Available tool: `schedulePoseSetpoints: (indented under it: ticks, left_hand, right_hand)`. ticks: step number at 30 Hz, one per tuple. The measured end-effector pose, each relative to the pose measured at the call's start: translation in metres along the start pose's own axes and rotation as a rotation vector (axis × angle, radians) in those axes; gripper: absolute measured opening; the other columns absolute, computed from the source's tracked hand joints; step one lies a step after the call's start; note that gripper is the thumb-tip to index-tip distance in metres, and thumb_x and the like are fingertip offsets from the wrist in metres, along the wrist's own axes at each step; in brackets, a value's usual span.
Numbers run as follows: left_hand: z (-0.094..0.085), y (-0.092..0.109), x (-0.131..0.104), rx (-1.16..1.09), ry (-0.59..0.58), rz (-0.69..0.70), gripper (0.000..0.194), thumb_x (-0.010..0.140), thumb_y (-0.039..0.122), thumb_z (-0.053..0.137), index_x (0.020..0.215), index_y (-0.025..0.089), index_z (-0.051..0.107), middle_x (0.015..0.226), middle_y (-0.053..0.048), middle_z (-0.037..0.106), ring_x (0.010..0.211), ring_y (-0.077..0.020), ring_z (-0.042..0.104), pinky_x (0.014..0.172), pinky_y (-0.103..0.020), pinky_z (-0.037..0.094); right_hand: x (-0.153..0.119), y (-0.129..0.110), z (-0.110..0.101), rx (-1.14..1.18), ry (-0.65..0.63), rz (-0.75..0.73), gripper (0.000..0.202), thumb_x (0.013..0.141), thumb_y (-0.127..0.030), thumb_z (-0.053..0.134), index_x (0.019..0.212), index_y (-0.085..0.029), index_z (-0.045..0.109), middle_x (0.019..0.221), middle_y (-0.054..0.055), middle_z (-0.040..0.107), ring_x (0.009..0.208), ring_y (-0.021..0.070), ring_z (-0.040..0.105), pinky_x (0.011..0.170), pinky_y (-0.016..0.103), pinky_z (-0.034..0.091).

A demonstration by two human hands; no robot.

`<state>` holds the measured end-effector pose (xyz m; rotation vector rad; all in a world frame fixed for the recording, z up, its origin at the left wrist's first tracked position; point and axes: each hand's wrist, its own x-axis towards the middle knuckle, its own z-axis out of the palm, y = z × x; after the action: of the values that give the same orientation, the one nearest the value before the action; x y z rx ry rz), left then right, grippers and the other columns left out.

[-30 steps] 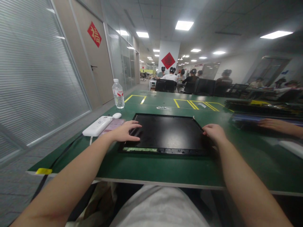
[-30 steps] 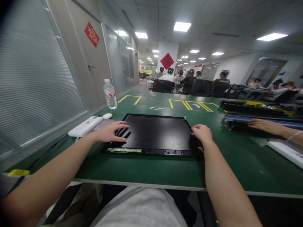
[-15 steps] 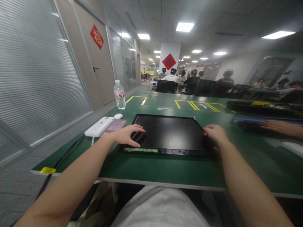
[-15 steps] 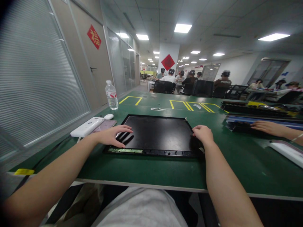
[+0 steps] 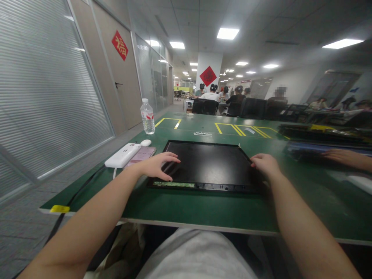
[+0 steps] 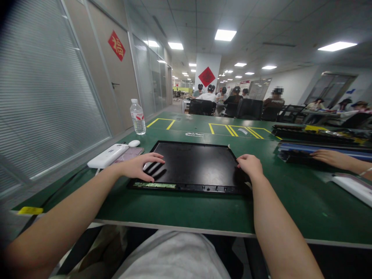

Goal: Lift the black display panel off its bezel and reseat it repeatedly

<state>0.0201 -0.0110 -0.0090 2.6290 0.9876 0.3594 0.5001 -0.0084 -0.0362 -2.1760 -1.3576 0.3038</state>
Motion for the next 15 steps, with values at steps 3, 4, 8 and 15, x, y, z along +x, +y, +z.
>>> schedulePoseSetpoints:
  ticks: [3,4,8,15]
  left_hand:
    - [-0.0018,-0.0038,-0.0013,0.014,0.006,-0.017,0.069,0.071,0.045,0.080,0.133,0.024,0.061,0.149,-0.011,0.049,0.135,-0.0296,0.049,0.112,-0.039,0.038]
    - [-0.0024,-0.0056,-0.0018,0.015,0.007,-0.020,0.069,0.071,0.046,0.080,0.133,0.024,0.060,0.149,-0.011,0.049,0.135,-0.0298,0.049,0.112,-0.039,0.038]
    - [-0.0040,-0.0103,-0.0031,0.005,-0.027,-0.030,0.074,0.069,0.046,0.081,0.136,0.026,0.058,0.151,-0.010,0.047,0.136,-0.0307,0.048,0.112,-0.040,0.037]
    - [-0.0040,-0.0072,-0.0031,-0.003,-0.028,-0.014,0.074,0.067,0.040,0.082,0.136,0.026,0.058,0.151,-0.011,0.047,0.137,-0.0304,0.047,0.113,-0.040,0.036]
  right_hand:
    - [0.0012,0.0016,0.0010,0.007,0.002,0.003,0.023,0.077,-0.032,0.059,0.089,-0.022,0.076,0.078,0.005,0.075,0.072,0.0206,0.067,0.063,0.029,0.045]
    - [0.0016,0.0020,0.0014,0.003,0.004,0.003,0.023,0.077,-0.032,0.058,0.089,-0.022,0.076,0.078,0.005,0.075,0.073,0.0206,0.067,0.064,0.029,0.046]
    - [0.0035,0.0033,0.0022,-0.013,0.004,-0.011,0.023,0.078,-0.032,0.058,0.090,-0.022,0.075,0.076,0.005,0.075,0.074,0.0207,0.067,0.065,0.029,0.046]
    - [0.0061,0.0042,0.0029,-0.009,0.004,-0.001,0.023,0.076,-0.031,0.059,0.089,-0.022,0.076,0.075,0.005,0.075,0.073,0.0206,0.067,0.066,0.030,0.048]
